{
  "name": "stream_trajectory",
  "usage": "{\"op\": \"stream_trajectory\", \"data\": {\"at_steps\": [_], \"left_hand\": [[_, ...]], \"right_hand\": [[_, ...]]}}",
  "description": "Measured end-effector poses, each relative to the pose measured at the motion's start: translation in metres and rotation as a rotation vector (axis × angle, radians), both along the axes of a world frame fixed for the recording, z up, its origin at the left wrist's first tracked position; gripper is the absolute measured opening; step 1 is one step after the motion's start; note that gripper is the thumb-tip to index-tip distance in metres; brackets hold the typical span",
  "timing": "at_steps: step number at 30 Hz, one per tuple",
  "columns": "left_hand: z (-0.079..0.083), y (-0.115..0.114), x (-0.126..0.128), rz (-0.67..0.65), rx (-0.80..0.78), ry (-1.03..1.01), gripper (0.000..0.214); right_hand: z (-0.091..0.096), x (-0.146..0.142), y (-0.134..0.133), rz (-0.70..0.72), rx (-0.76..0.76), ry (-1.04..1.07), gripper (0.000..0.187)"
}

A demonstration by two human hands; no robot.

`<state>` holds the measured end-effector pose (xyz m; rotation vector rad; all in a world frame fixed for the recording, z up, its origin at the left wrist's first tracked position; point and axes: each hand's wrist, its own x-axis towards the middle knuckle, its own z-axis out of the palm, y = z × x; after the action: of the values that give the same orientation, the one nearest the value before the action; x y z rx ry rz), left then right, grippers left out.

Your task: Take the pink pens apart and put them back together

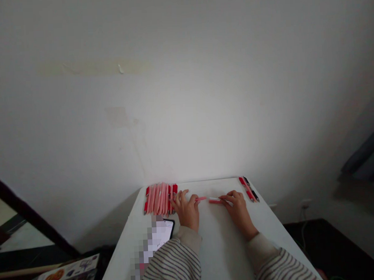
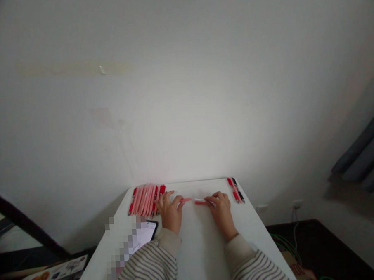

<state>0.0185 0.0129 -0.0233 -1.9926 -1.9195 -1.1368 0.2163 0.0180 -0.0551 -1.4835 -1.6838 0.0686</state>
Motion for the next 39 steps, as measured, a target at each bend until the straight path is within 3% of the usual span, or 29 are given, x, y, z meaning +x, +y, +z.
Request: {"op": "stream_trajectory", "data": {"at_steps": [13,32,39], "left_hand": [[0.002,-0.001,0.003,-0.076,-0.013,-0.002,0.013],[-0.003,-0.001,0.007,-0.193,-0.045,-0.078,0.008],[-0.003,0.001,0.005,-0.182,-0.016,-0.091,0.008]], "right_hand": [[-0.001,-0.003,0.0,-0.008,0.024,-0.004,0.019],[0.005,-0.011,-0.004,0.107,0.019,-0.01,0.02],[0.001,-0.006,0.0,0.088,0.073,0.054,0.031]]}}
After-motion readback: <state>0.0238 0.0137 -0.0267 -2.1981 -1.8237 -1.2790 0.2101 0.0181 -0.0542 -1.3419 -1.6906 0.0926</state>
